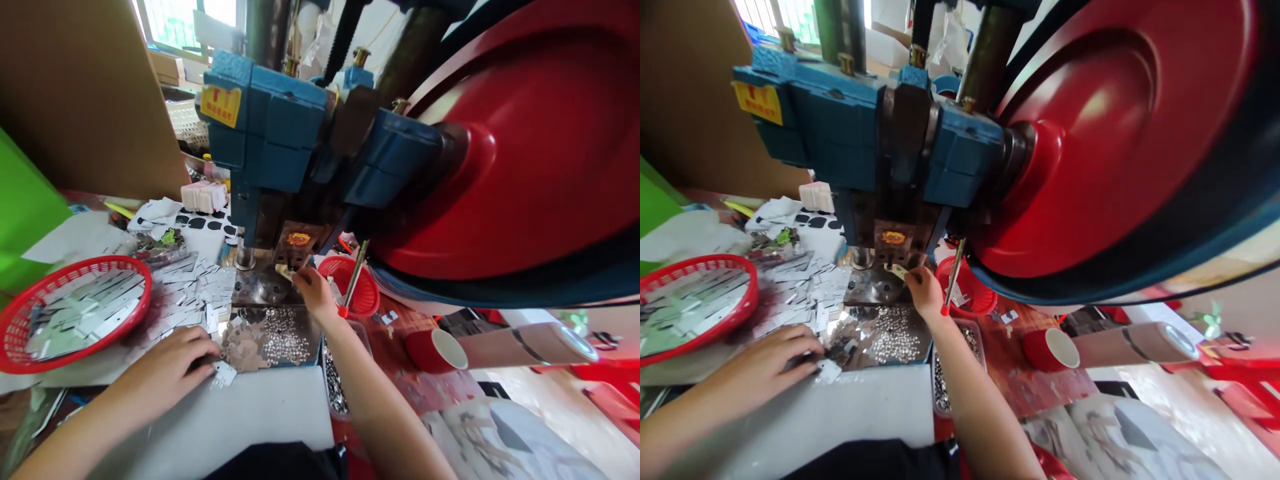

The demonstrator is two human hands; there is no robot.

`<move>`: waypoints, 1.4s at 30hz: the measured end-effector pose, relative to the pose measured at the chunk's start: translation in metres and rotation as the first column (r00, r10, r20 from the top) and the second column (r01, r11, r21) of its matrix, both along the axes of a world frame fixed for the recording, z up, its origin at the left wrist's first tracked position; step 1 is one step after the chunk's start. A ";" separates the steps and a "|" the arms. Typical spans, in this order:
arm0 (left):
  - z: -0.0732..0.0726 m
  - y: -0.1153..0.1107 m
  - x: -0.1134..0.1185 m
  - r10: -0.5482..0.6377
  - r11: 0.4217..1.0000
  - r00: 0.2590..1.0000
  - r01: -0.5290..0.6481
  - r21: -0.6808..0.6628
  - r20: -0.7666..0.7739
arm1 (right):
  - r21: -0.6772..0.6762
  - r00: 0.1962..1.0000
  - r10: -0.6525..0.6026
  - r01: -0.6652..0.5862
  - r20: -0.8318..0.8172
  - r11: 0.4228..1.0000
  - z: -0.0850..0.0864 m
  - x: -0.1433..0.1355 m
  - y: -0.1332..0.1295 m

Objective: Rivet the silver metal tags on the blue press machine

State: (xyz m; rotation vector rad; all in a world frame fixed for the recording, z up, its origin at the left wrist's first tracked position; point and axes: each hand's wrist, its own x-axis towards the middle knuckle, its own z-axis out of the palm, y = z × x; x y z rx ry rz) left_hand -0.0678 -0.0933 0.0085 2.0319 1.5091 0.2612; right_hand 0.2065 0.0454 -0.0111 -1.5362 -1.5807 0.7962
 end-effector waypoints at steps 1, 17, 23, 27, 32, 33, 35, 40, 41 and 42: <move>-0.005 -0.004 0.001 -0.007 1.000 1.000 0.007 -0.001 -0.021 | -0.004 0.997 -0.044 0.044 -0.068 0.999 -0.001 0.009 -0.003; -0.017 -0.014 0.018 -0.038 0.996 0.998 0.042 -0.074 0.047 | -0.019 0.802 0.365 -0.405 0.473 0.914 -0.003 -0.002 -0.087; -0.020 -0.011 0.014 0.060 0.998 0.991 -0.061 0.008 0.118 | -0.031 0.636 0.305 -0.404 0.709 0.914 -0.005 -0.004 -0.085; -0.013 -0.003 0.020 0.166 0.986 0.965 -0.160 -0.044 0.203 | 0.033 0.700 0.280 -0.398 0.657 0.917 -0.005 -0.004 -0.080; -0.010 0.011 0.033 0.298 0.952 0.900 -0.257 -0.163 0.317 | 0.183 0.868 0.166 -0.278 0.467 0.943 0.013 -0.019 -0.041; -0.009 0.015 0.035 0.310 0.949 0.884 -0.268 -0.163 0.351 | 0.178 0.882 0.152 -0.254 0.446 0.951 0.016 -0.024 -0.031; -0.009 0.022 0.037 0.342 0.939 0.847 -0.297 -0.171 0.406 | 0.142 0.890 0.133 -0.215 0.436 0.966 0.020 -0.032 -0.014; -0.008 0.040 0.042 0.449 0.894 0.711 -0.361 -0.266 0.542 | 0.131 0.918 0.085 -0.146 0.388 0.980 0.017 -0.039 0.004; -0.008 0.044 0.044 0.456 0.890 0.692 -0.373 -0.263 0.560 | 0.132 0.928 0.091 -0.148 0.361 0.980 0.015 -0.038 0.005; -0.007 0.049 0.046 0.459 0.888 0.682 -0.383 -0.256 0.570 | 0.134 0.939 0.102 -0.153 0.329 0.979 0.012 -0.037 0.004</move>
